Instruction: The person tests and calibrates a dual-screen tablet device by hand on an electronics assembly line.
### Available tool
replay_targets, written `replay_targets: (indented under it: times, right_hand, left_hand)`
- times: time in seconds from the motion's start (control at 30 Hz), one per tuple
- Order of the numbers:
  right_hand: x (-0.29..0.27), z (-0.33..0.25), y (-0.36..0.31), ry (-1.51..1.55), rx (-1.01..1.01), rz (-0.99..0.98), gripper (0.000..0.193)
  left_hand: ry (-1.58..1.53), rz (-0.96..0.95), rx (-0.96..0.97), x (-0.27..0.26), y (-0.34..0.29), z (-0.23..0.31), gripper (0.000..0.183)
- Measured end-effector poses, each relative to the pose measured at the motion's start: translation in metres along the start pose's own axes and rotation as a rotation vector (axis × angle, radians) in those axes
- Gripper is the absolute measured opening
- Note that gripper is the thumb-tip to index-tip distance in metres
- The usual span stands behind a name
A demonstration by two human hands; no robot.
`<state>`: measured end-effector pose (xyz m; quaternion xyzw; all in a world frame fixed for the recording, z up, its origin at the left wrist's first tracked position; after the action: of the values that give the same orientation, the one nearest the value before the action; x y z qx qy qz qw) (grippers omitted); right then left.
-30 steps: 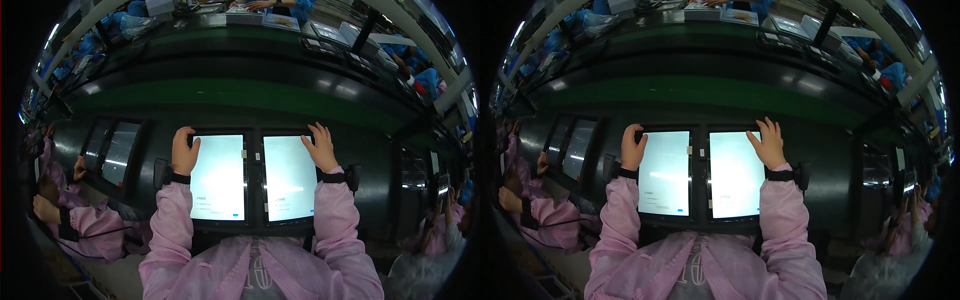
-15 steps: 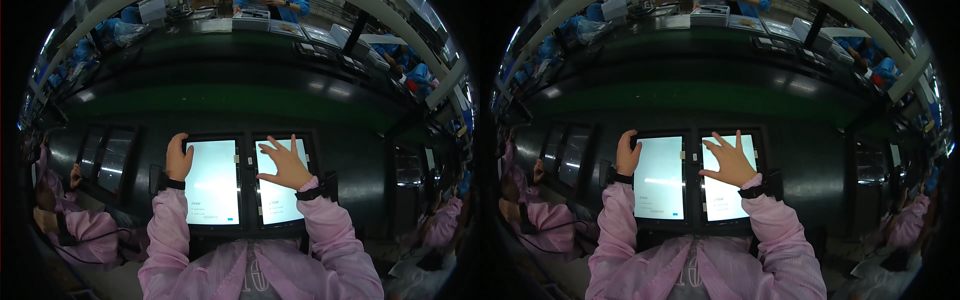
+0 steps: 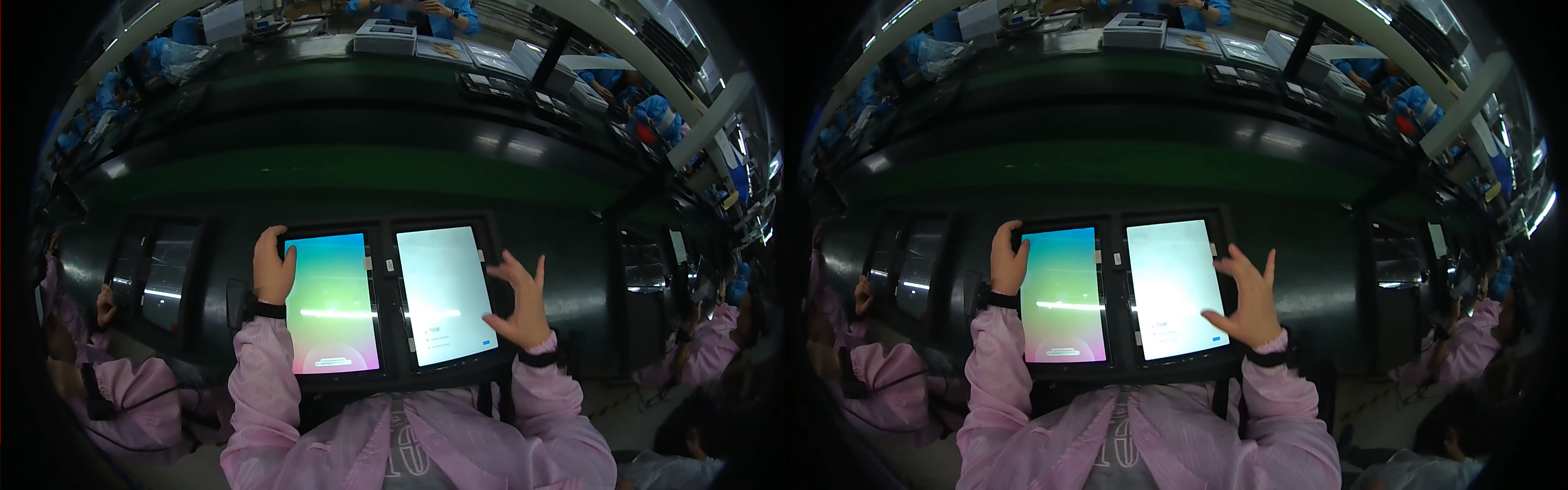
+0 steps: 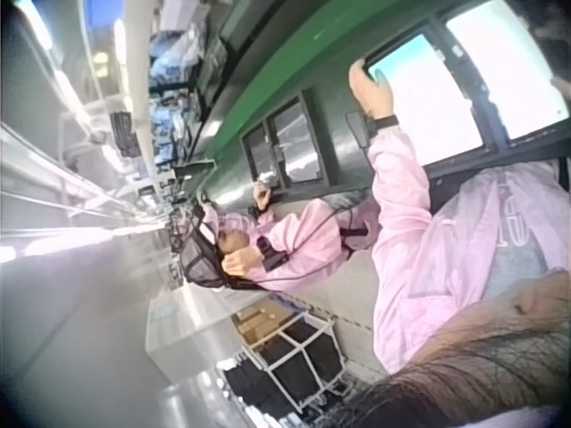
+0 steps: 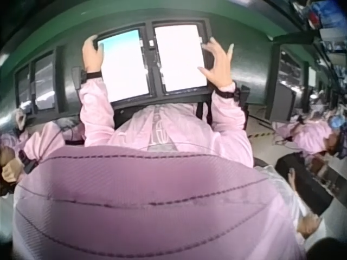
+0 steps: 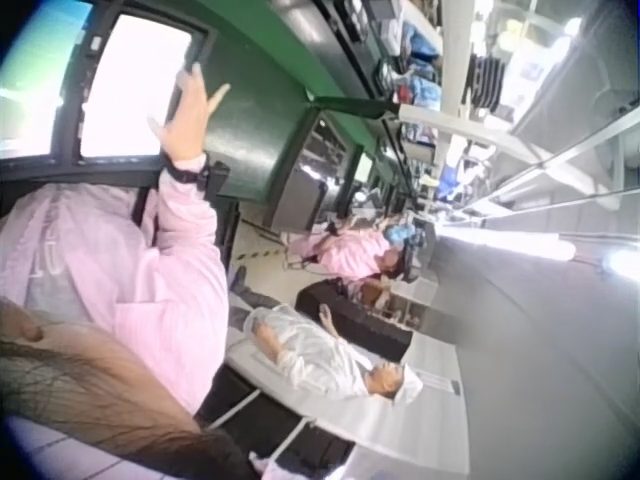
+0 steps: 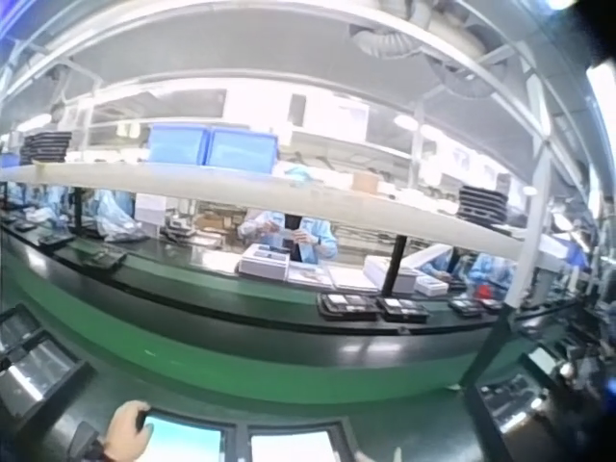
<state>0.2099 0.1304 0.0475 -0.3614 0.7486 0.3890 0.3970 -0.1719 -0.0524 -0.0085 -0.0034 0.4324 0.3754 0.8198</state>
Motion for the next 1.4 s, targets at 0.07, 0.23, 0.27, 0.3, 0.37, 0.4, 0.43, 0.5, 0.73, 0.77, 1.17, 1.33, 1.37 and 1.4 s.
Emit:
replay_targets:
  times: [0.07,0.23,0.27,0.3,0.37,0.4,0.43,0.5,0.73,0.77,1.17,1.33,1.37,1.4]
  right_hand:
    - [0.007,-0.005,-0.030,-0.021,-0.016,-0.156,0.079]
    - [0.023,-0.025,-0.043,-0.033,-0.010,-0.272,0.082]
    - [0.020,-0.037,-0.039,0.022,-0.039,-0.238,0.082]
    - [0.022,-0.053,-0.035,0.099,-0.106,-0.254,0.081]
    - [0.044,-0.074,-0.029,0.161,-0.212,-0.373,0.085]
    - [0.049,-0.077,-0.027,0.162,-0.211,-0.371,0.085]
    - [0.056,-0.078,-0.024,0.103,-0.201,-0.472,0.087]
    - [0.053,-0.075,-0.018,0.129,-0.172,-0.579,0.092]
    - [0.018,0.003,-0.002,0.429,0.069,0.032,0.070]
    - [0.024,0.011,-0.001,0.392,0.137,0.029,0.068]
    - [0.048,0.026,-0.001,0.188,0.263,-0.047,0.060]
    - [0.047,0.023,-0.001,0.202,0.277,-0.044,0.057]
    - [0.047,0.023,0.000,0.201,0.282,-0.042,0.057]
    - [0.046,0.023,-0.001,0.199,0.289,-0.041,0.057]
  left_hand:
    - [-0.005,-0.013,-0.007,0.001,0.001,-0.004,0.036]
    - [0.003,-0.021,-0.025,0.000,0.003,0.004,0.036]
    - [0.004,-0.025,-0.026,0.001,0.003,0.005,0.036]
    - [-0.005,-0.026,-0.032,0.001,0.003,0.005,0.037]
    - [-0.010,-0.027,-0.039,0.002,0.002,0.002,0.037]
    - [-0.011,-0.025,-0.036,0.002,0.002,0.001,0.037]
    - [-0.011,-0.019,-0.037,0.002,0.002,0.000,0.037]
    - [-0.008,-0.014,-0.035,0.003,0.001,-0.002,0.036]
    - [0.015,0.002,-0.018,0.001,0.003,-0.002,0.034]
    - [0.015,0.001,-0.014,0.003,0.004,-0.001,0.034]
    - [-0.092,0.030,-0.028,0.002,0.004,-0.007,0.033]
    - [-0.111,0.010,-0.050,0.001,0.003,-0.006,0.032]
    - [-0.110,0.007,-0.056,0.001,0.002,-0.007,0.032]
    - [-0.109,0.009,-0.055,0.000,0.002,-0.007,0.032]
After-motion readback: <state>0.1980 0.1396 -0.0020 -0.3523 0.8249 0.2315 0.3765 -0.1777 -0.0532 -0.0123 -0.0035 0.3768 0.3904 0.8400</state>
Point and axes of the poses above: each hand's wrist, its own y-axis towards the middle knuckle, its own x-axis out of the palm, z = x × y, the point moved 4 cm from there along y, towards the middle knuckle, and after that the axes turned 9 degrees about -z, right-handed, at the moved point
